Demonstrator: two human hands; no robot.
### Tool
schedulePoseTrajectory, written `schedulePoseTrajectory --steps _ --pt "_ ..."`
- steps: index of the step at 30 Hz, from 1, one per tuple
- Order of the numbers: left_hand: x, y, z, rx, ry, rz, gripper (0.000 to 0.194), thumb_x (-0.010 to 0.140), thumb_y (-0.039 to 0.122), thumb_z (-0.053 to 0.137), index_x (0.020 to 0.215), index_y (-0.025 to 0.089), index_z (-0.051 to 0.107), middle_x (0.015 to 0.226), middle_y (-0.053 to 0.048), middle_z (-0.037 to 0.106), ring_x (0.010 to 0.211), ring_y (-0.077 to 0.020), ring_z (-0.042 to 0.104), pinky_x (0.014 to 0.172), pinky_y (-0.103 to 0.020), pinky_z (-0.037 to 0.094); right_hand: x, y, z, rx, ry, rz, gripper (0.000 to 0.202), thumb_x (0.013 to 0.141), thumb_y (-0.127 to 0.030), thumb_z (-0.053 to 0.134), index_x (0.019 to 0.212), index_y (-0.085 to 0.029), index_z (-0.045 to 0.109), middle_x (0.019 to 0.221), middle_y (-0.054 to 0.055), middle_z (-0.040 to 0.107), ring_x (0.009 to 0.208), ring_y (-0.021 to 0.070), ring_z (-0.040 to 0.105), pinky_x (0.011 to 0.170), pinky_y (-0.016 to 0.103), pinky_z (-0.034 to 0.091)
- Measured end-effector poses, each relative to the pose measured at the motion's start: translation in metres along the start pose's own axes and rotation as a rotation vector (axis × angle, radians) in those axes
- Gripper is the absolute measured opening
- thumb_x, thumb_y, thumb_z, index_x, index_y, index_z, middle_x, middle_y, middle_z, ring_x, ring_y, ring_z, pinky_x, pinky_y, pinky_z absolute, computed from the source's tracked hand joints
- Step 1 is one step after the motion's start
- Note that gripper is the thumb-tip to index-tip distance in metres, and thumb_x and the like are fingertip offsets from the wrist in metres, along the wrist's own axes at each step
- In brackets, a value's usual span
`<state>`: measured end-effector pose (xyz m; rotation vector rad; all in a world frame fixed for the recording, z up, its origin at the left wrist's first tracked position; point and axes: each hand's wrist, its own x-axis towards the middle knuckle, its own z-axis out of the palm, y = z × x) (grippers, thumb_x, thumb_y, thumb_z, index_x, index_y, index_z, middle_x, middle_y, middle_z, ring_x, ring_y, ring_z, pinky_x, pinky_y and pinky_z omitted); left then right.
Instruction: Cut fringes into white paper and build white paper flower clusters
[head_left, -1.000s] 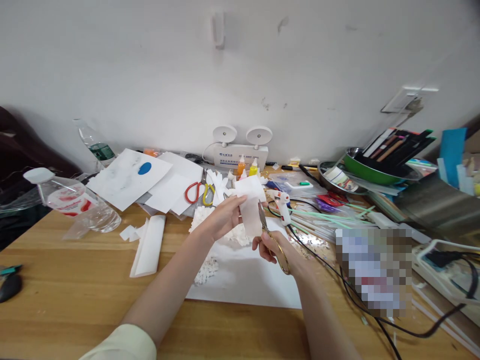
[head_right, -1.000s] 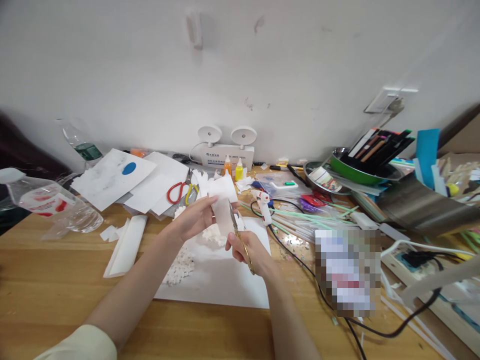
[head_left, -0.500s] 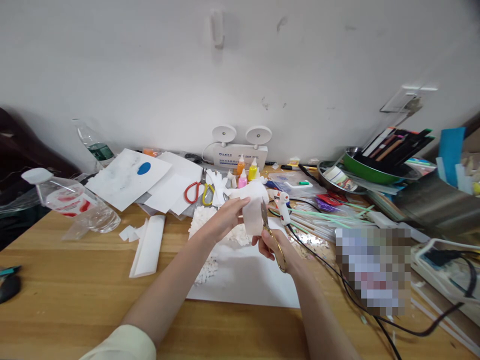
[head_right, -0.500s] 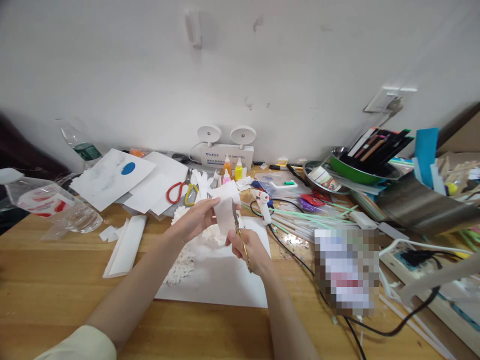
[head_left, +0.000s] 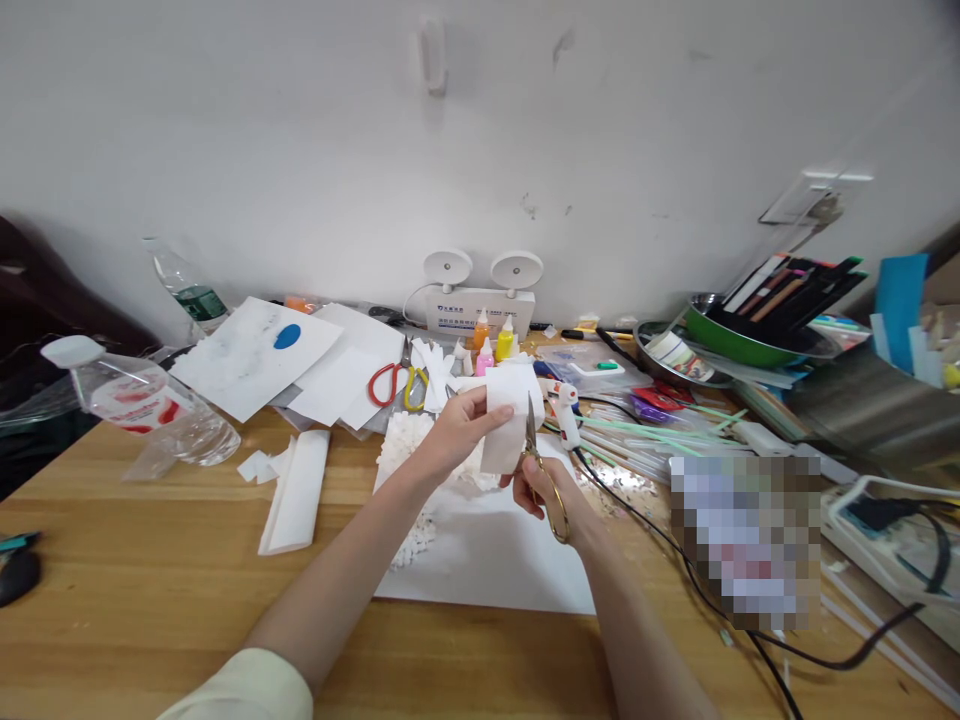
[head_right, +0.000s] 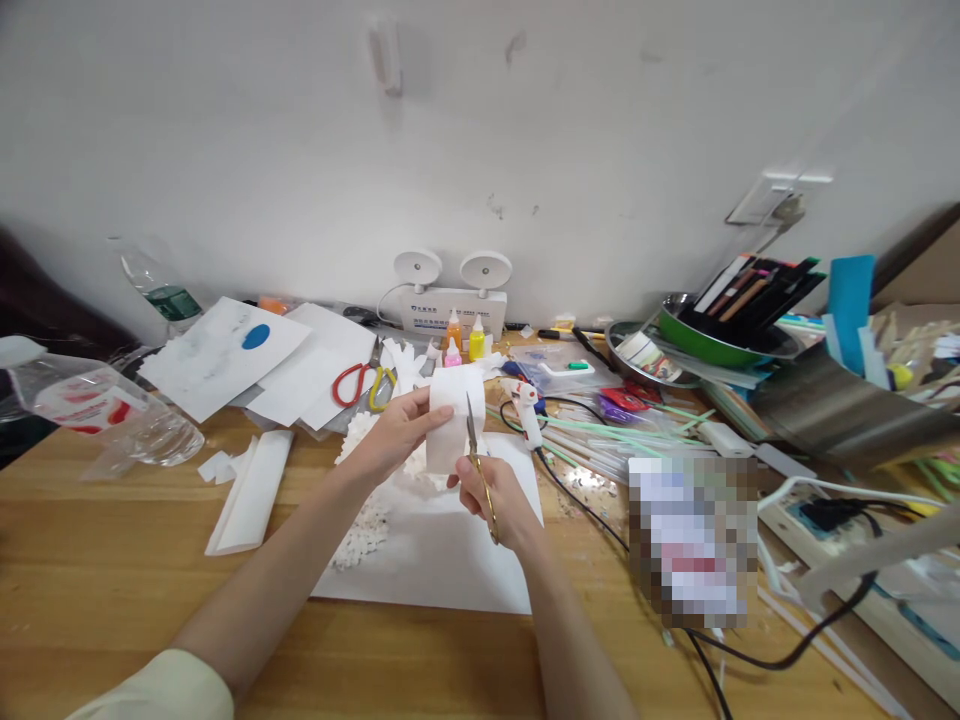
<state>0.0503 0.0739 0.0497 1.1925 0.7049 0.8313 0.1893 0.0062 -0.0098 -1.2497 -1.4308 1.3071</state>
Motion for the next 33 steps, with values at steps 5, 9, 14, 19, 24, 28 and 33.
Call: schedulePoseTrajectory --steps 5,9,14,19,24,28,33 --pt "-0.001 0.001 0.003 0.025 0.003 0.094 0.029 0.068 0.028 0.067 0.093 0.015 0.064 0.091 -0.007 0.067 0.081 -0.0194 0.06 0.069 -0.027 0.044 0.0 0.003 0.004 0.051 0.049 0.017 0.053 0.075 -0.07 0.036 0.055 -0.021 0.037 0.044 -0.003 0.034 0.039 0.0085 0.028 0.038 0.025 0.02" --pt "0.001 -0.004 0.002 0.05 -0.032 0.11 0.03 0.07 0.028 0.064 0.096 0.014 0.061 0.092 -0.008 0.066 0.083 -0.0202 0.06 0.07 -0.028 0.045 0.0 0.004 0.005 0.098 0.104 0.049 0.052 0.072 -0.071 0.041 0.058 -0.021 0.038 0.047 -0.004 0.034 0.04 0.0079 0.03 0.039 0.025 0.03" --pt "0.002 -0.006 0.0 0.104 -0.055 0.117 0.035 0.071 0.029 0.064 0.101 0.014 0.059 0.097 -0.009 0.065 0.088 -0.0209 0.058 0.073 -0.03 0.044 -0.001 0.001 0.005 0.065 0.102 0.036 0.053 0.073 -0.071 0.038 0.059 -0.02 0.039 0.047 -0.004 0.037 0.039 0.0072 0.031 0.038 0.023 0.03" --pt "0.001 -0.002 0.004 -0.054 0.0 0.113 0.032 0.071 0.032 0.064 0.097 0.014 0.061 0.097 -0.008 0.064 0.091 -0.0192 0.057 0.077 -0.028 0.042 -0.002 -0.001 0.006 0.047 0.101 0.036 0.055 0.072 -0.072 0.037 0.055 -0.02 0.035 0.044 -0.006 0.032 0.038 0.0064 0.03 0.036 0.022 0.023" --pt "0.001 -0.005 0.008 -0.31 0.004 -0.002 0.023 0.073 0.033 0.063 0.086 0.014 0.063 0.075 -0.002 0.063 0.066 -0.01 0.055 0.062 -0.021 0.041 0.0 0.0 0.007 0.035 0.059 0.011 0.056 0.073 -0.071 0.035 0.053 -0.019 0.037 0.042 -0.004 0.037 0.037 0.0061 0.029 0.036 0.022 0.02" --pt "0.001 -0.007 0.012 -0.355 0.081 -0.022 0.021 0.068 0.031 0.068 0.076 0.013 0.064 0.065 0.0 0.06 0.06 -0.0086 0.052 0.059 -0.02 0.041 0.002 -0.002 0.011 0.036 0.09 0.012 0.056 0.072 -0.073 0.035 0.054 -0.019 0.04 0.041 -0.004 0.038 0.036 0.0064 0.031 0.036 0.022 0.026" --pt "0.0 -0.006 0.014 -0.37 0.111 -0.048 0.021 0.066 0.031 0.068 0.074 0.013 0.062 0.061 0.002 0.058 0.055 -0.0078 0.05 0.056 -0.02 0.041 0.0 -0.003 0.015 0.05 0.129 0.009 0.055 0.072 -0.073 0.036 0.058 -0.02 0.042 0.041 -0.004 0.038 0.037 0.0073 0.03 0.035 0.021 0.029"
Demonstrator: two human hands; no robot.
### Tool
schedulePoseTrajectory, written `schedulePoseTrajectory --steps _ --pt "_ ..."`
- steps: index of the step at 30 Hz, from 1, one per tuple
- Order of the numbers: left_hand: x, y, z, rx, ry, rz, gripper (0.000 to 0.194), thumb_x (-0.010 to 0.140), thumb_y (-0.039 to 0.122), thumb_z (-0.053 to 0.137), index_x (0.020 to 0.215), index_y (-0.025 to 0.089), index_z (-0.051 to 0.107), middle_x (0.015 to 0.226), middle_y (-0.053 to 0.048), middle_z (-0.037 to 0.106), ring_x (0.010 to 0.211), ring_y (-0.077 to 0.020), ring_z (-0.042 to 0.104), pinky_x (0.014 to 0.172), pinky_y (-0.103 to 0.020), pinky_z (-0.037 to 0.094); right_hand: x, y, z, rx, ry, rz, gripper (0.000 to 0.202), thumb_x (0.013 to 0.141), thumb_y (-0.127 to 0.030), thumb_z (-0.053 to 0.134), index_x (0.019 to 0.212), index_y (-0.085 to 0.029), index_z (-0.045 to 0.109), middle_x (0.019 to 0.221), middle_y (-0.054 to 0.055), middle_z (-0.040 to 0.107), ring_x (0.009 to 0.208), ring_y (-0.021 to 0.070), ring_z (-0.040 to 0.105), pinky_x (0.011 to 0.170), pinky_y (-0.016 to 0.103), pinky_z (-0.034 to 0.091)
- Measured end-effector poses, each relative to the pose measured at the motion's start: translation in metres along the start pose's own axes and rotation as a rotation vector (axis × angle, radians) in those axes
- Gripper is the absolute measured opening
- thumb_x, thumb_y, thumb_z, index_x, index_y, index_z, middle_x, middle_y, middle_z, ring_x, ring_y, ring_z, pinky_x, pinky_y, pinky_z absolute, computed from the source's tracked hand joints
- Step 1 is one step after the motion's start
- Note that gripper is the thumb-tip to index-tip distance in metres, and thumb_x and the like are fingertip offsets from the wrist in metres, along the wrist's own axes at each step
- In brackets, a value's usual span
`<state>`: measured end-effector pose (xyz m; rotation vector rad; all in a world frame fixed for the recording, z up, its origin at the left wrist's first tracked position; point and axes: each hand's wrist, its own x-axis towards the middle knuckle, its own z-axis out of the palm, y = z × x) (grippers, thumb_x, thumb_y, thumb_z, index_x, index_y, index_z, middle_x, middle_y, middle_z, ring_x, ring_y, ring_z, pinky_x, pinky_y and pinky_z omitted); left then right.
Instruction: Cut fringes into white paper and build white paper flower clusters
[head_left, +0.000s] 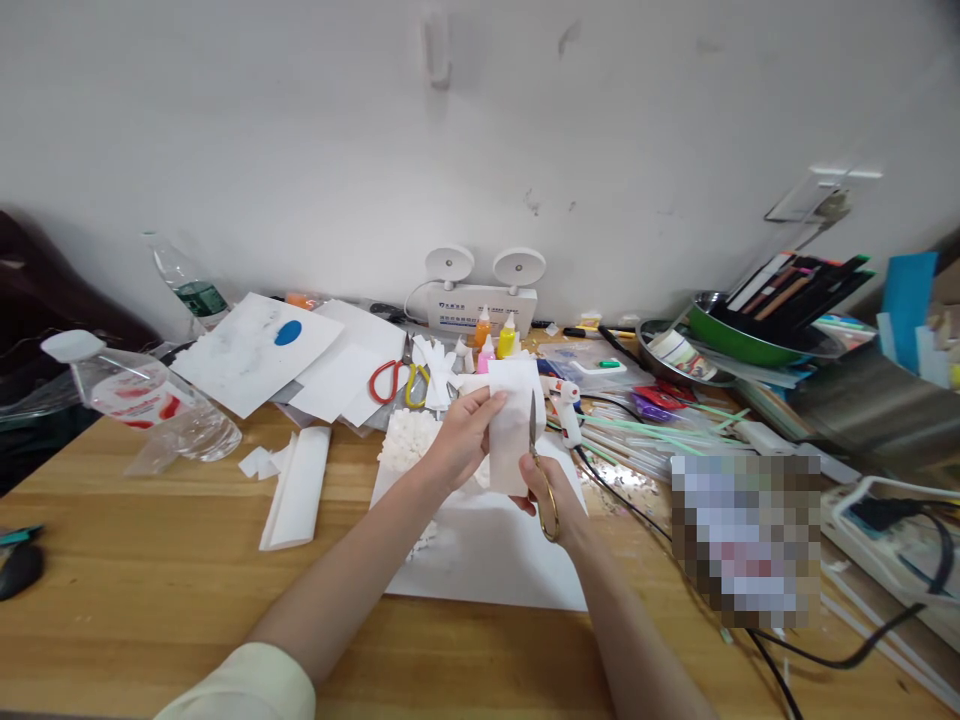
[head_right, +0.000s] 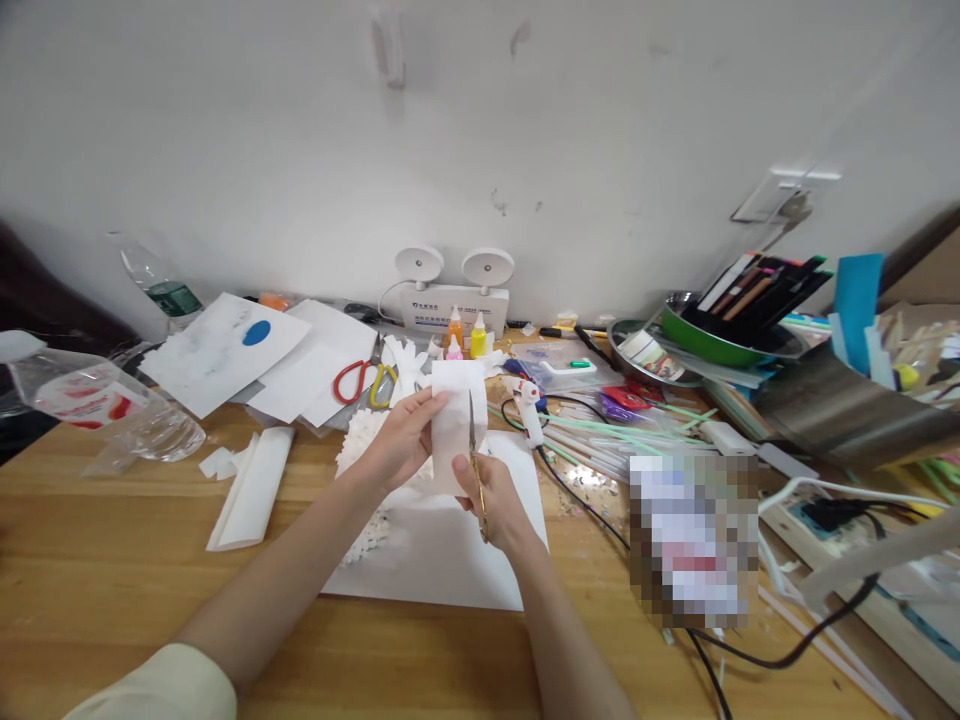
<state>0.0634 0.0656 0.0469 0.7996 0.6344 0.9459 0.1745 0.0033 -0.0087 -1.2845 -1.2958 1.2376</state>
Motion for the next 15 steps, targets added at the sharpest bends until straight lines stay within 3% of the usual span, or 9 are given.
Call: schedulePoseTrajectory --steps 8,15 --pt "0.0005 -0.0006 -0.0007 -0.016 -0.003 0.007 0.021 0.066 0.031 0.067 0.076 0.013 0.062 0.064 0.0 0.061 0.056 -0.009 0.053 0.058 -0.021 0.042 0.0015 0.0058 0.0014 0.079 0.052 0.078 0.053 0.07 -0.07 0.044 0.057 -0.019 0.038 0.047 -0.007 0.033 0.039 0.0054 0.031 0.042 0.022 0.042" --pt "0.0015 0.0017 -0.0041 -0.07 -0.049 0.014 0.017 0.068 0.029 0.066 0.076 0.014 0.061 0.065 0.001 0.061 0.058 -0.0092 0.054 0.057 -0.02 0.042 0.0006 0.0066 0.0035 0.081 0.055 0.096 0.053 0.069 -0.07 0.045 0.057 -0.02 0.034 0.045 -0.009 0.026 0.037 0.005 0.031 0.038 0.02 0.037"
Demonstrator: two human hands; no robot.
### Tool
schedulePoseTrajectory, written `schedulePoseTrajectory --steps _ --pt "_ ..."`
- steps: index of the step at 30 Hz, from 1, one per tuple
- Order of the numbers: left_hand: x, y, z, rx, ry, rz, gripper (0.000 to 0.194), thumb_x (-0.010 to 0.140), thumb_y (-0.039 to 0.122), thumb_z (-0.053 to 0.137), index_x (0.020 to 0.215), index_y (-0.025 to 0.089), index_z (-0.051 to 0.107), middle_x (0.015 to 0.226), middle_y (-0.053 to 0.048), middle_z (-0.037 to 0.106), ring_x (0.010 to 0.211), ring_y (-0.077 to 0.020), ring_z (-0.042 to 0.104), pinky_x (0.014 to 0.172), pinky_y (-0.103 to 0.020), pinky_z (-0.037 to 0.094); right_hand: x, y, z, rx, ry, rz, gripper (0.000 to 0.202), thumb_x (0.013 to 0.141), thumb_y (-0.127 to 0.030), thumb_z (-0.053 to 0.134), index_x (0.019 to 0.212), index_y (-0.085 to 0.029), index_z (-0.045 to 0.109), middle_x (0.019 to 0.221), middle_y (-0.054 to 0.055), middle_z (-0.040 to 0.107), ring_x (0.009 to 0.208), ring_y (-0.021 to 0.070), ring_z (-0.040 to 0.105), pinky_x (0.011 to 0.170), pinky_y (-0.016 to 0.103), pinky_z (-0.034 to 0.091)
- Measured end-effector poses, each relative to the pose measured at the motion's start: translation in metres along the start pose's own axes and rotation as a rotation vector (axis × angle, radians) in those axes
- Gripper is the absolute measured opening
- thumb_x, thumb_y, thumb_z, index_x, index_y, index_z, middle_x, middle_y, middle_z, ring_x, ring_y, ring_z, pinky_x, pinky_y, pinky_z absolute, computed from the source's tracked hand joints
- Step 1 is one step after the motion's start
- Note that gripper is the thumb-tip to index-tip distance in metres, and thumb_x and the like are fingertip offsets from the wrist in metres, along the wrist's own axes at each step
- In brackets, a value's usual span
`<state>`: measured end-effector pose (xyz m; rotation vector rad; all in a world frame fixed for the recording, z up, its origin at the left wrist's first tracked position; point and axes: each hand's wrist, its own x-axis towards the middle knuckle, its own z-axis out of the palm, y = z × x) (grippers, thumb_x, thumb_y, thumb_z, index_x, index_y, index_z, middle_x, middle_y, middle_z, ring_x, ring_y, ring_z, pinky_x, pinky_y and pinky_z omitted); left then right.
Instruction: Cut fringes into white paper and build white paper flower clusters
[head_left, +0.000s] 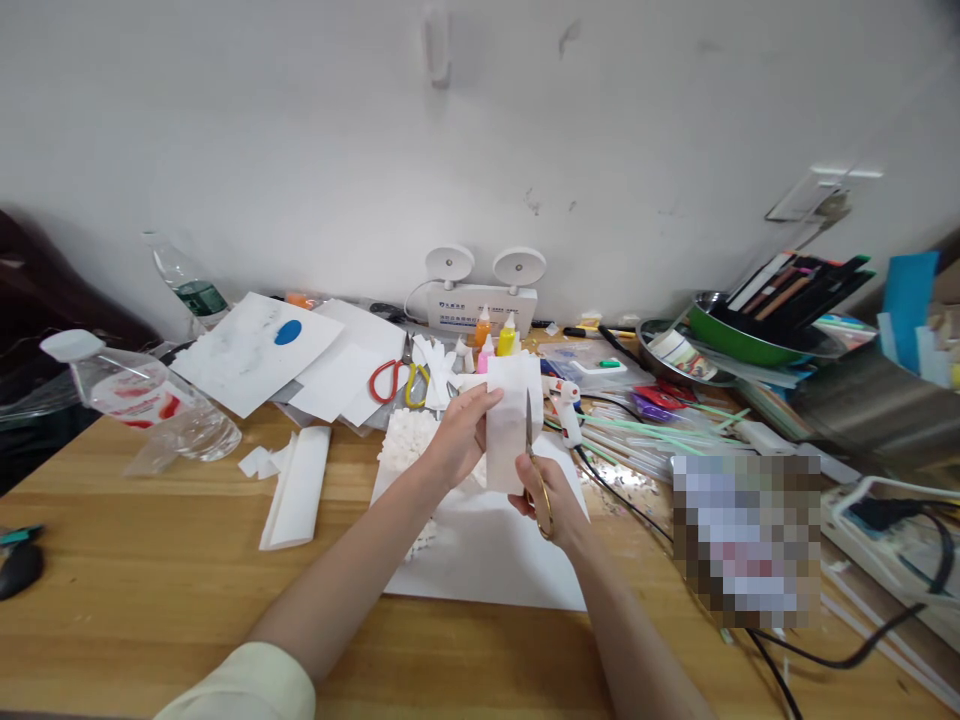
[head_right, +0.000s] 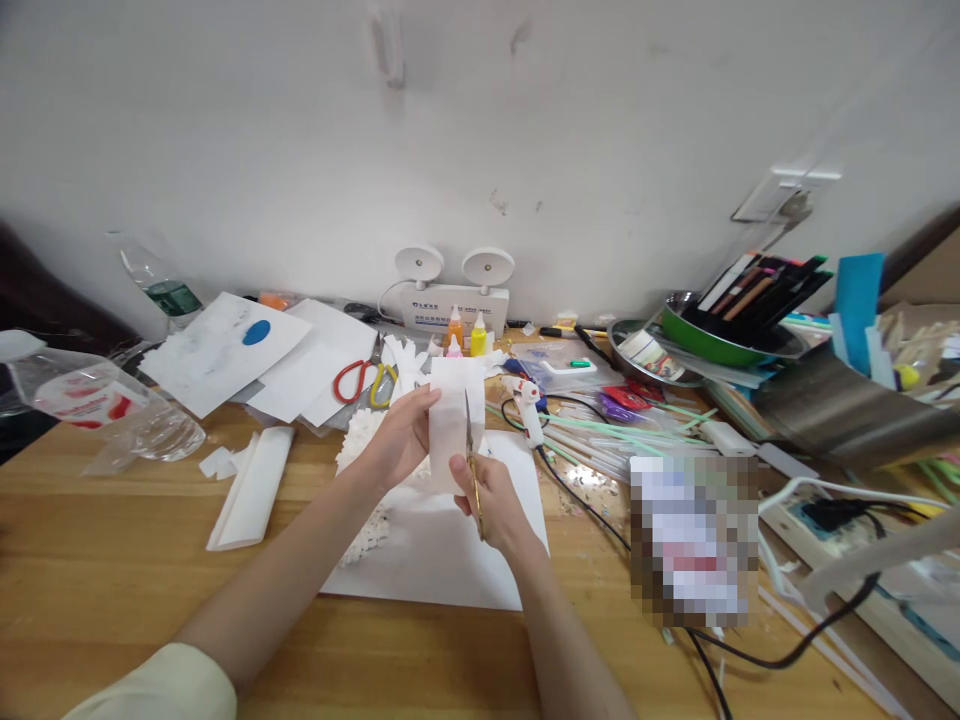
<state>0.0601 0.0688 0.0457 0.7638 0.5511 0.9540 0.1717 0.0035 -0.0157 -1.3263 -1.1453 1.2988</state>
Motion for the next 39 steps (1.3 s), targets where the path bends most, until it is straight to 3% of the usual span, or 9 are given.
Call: schedulePoseTrajectory --steps 6,9,14,19,29,34,39 --pt "0.002 0.004 -0.005 -0.035 -0.004 -0.059 0.02 0.068 0.032 0.066 0.074 0.014 0.06 0.064 0.001 0.061 0.057 -0.01 0.055 0.057 -0.022 0.042 -0.004 -0.008 0.002 -0.056 -0.081 -0.04 0.055 0.07 -0.072 0.039 0.054 -0.02 0.033 0.043 -0.008 0.029 0.035 0.0041 0.027 0.033 0.019 0.028" --pt "0.003 0.003 -0.005 -0.013 0.026 -0.096 0.024 0.066 0.034 0.069 0.074 0.013 0.061 0.065 -0.001 0.063 0.058 -0.0118 0.057 0.058 -0.023 0.043 -0.004 -0.007 0.003 -0.05 -0.08 -0.034 0.054 0.071 -0.071 0.04 0.055 -0.019 0.033 0.045 -0.008 0.029 0.037 0.004 0.028 0.034 0.019 0.03" --pt "0.002 0.001 -0.001 -0.014 0.079 -0.06 0.022 0.065 0.033 0.069 0.07 0.013 0.063 0.065 -0.002 0.065 0.061 -0.0126 0.059 0.061 -0.023 0.045 -0.003 -0.001 0.004 -0.006 -0.054 0.014 0.052 0.071 -0.069 0.044 0.058 -0.02 0.033 0.048 -0.008 0.028 0.039 0.0046 0.031 0.036 0.018 0.033" --pt "0.001 0.001 0.002 -0.016 0.028 -0.021 0.025 0.065 0.035 0.069 0.076 0.012 0.066 0.068 -0.006 0.068 0.071 -0.0181 0.063 0.067 -0.027 0.047 -0.003 -0.001 0.004 -0.03 -0.04 0.037 0.052 0.07 -0.07 0.044 0.061 -0.019 0.037 0.049 -0.007 0.034 0.04 0.0049 0.032 0.034 0.017 0.03" --pt "-0.001 0.002 0.002 0.033 0.033 0.0 0.028 0.068 0.035 0.067 0.082 0.011 0.067 0.073 -0.006 0.069 0.066 -0.016 0.062 0.064 -0.026 0.047 -0.003 -0.007 0.006 -0.065 -0.024 0.042 0.057 0.065 -0.077 0.041 0.054 -0.021 0.034 0.036 -0.008 0.03 0.029 0.0036 0.025 0.027 0.019 0.016" --pt "-0.001 0.003 0.003 0.031 0.046 0.001 0.028 0.065 0.036 0.069 0.077 0.011 0.066 0.07 -0.006 0.068 0.067 -0.0172 0.062 0.067 -0.028 0.046 -0.001 -0.002 0.005 -0.065 -0.043 0.031 0.057 0.066 -0.075 0.041 0.055 -0.02 0.037 0.034 -0.009 0.029 0.026 0.0036 0.025 0.026 0.019 0.015" --pt "0.001 0.003 0.001 0.025 0.104 0.0 0.023 0.065 0.034 0.069 0.07 0.013 0.064 0.063 -0.002 0.064 0.06 -0.0119 0.058 0.063 -0.024 0.043 0.001 0.005 0.003 -0.092 -0.056 -0.003 0.054 0.071 -0.072 0.04 0.056 -0.02 0.037 0.032 -0.008 0.032 0.024 0.0038 0.026 0.026 0.018 0.016"
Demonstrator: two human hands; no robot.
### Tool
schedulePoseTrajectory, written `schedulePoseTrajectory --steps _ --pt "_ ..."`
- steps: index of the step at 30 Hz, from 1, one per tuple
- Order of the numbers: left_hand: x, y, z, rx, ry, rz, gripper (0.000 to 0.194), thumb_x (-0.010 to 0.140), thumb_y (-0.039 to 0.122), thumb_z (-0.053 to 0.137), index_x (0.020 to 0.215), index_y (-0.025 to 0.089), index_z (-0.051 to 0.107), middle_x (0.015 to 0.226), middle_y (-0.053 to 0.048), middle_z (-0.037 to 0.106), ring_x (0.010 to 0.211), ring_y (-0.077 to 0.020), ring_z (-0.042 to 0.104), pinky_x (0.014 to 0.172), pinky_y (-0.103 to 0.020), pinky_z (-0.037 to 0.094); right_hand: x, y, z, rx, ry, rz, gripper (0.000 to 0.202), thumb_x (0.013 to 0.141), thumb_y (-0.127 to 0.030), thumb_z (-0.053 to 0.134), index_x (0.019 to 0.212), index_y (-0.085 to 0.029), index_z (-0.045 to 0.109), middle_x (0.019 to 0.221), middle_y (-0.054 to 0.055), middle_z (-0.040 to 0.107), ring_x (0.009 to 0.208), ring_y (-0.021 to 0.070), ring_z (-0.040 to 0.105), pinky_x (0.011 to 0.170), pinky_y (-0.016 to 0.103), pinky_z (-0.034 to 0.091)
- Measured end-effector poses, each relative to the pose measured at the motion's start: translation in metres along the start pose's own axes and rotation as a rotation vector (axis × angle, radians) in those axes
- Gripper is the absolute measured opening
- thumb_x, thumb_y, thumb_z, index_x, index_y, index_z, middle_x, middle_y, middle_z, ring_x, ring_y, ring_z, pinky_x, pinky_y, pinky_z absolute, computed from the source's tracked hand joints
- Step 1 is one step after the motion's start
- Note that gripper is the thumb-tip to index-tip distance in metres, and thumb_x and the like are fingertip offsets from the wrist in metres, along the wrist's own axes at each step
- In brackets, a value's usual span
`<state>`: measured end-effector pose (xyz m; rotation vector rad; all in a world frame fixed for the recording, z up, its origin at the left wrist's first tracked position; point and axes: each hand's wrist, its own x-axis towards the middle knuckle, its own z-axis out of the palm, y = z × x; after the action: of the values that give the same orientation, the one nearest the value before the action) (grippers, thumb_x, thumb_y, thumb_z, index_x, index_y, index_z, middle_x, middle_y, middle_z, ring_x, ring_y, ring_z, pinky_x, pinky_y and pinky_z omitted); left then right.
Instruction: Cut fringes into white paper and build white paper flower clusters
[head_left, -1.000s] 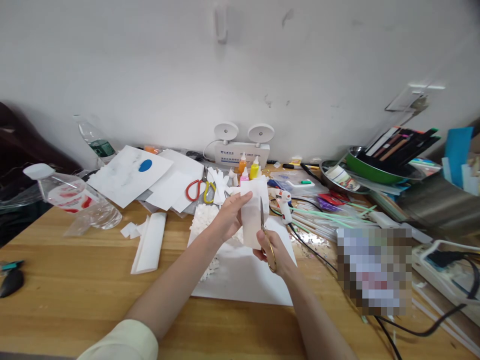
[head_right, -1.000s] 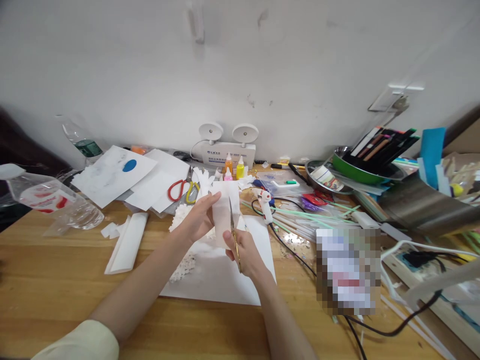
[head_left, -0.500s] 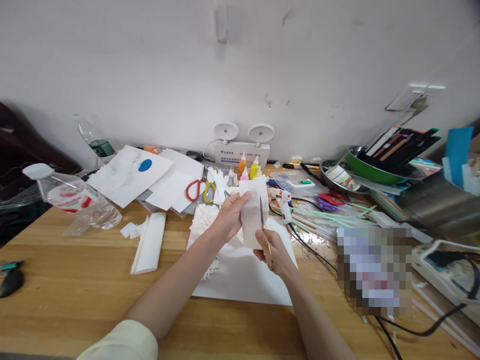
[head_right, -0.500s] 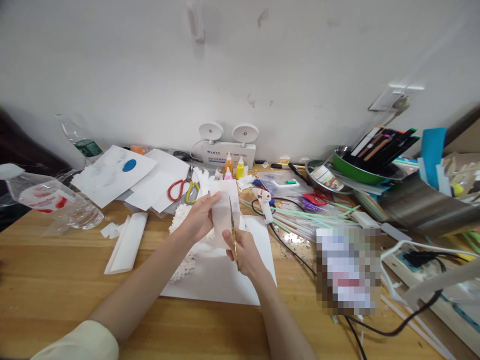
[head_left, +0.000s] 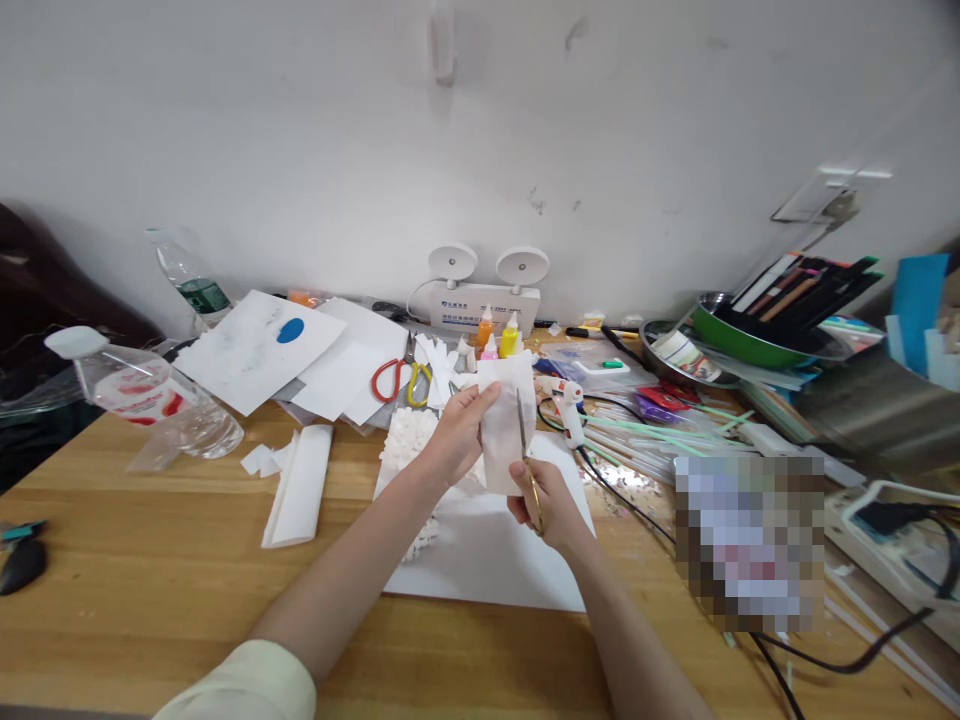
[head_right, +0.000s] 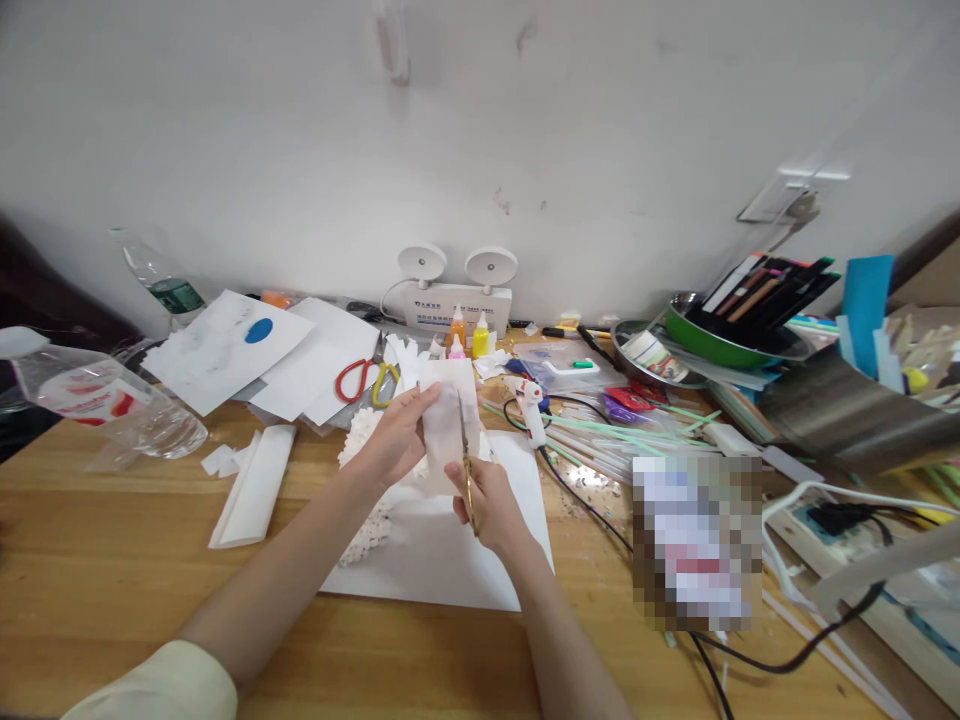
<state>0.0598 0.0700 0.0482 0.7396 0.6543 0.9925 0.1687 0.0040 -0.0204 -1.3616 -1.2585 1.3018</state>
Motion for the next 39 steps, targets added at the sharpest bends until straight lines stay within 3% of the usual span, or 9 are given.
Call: schedulePoseTrajectory --steps 9,15,20,28,34,39 --pt "0.001 -0.001 -0.002 -0.007 0.0 -0.011 0.023 0.065 0.034 0.069 0.07 0.013 0.063 0.062 -0.001 0.063 0.06 -0.0113 0.056 0.062 -0.023 0.042 0.001 0.01 -0.003 -0.008 -0.003 0.002 0.05 0.076 -0.064 0.041 0.058 -0.018 0.042 0.032 -0.005 0.04 0.026 0.0047 0.028 0.028 0.018 0.019" --pt "0.0 0.001 0.001 -0.032 -0.054 -0.01 0.022 0.068 0.032 0.066 0.079 0.012 0.066 0.072 -0.006 0.068 0.074 -0.0184 0.063 0.071 -0.029 0.047 0.001 0.004 -0.002 0.035 -0.037 0.048 0.053 0.072 -0.069 0.042 0.057 -0.018 0.042 0.033 -0.004 0.042 0.026 0.0053 0.03 0.028 0.019 0.019" --pt "0.0 -0.002 0.0 -0.004 -0.061 -0.007 0.025 0.069 0.033 0.066 0.081 0.012 0.067 0.076 -0.007 0.069 0.076 -0.0189 0.064 0.073 -0.029 0.047 -0.006 -0.011 0.0 -0.003 -0.037 0.057 0.062 0.068 -0.078 0.031 0.048 -0.019 0.037 0.033 -0.004 0.037 0.027 0.0052 0.03 0.029 0.019 0.019" --pt "-0.001 -0.006 0.002 0.034 -0.095 -0.047 0.03 0.066 0.035 0.068 0.084 0.01 0.068 0.074 -0.008 0.068 0.071 -0.0173 0.062 0.066 -0.026 0.044 -0.005 -0.009 -0.005 -0.087 0.012 -0.086 0.063 0.073 -0.074 0.029 0.048 -0.018 0.043 0.039 -0.001 0.042 0.034 0.0082 0.038 0.033 0.021 0.03" --pt "-0.002 -0.011 0.005 0.045 -0.079 -0.08 0.028 0.068 0.032 0.067 0.084 0.009 0.067 0.071 -0.006 0.068 0.06 -0.012 0.059 0.059 -0.022 0.042 -0.003 -0.006 -0.008 -0.086 0.061 -0.066 0.063 0.071 -0.076 0.03 0.05 -0.018 0.044 0.039 0.0 0.043 0.033 0.0084 0.037 0.031 0.022 0.027" --pt "-0.005 -0.009 0.008 0.055 -0.104 -0.104 0.029 0.07 0.03 0.064 0.091 0.01 0.066 0.077 -0.008 0.069 0.065 -0.0149 0.061 0.059 -0.023 0.044 -0.003 -0.007 -0.01 -0.086 0.054 -0.074 0.066 0.07 -0.077 0.029 0.05 -0.018 0.047 0.039 0.001 0.044 0.03 0.008 0.034 0.031 0.022 0.024"
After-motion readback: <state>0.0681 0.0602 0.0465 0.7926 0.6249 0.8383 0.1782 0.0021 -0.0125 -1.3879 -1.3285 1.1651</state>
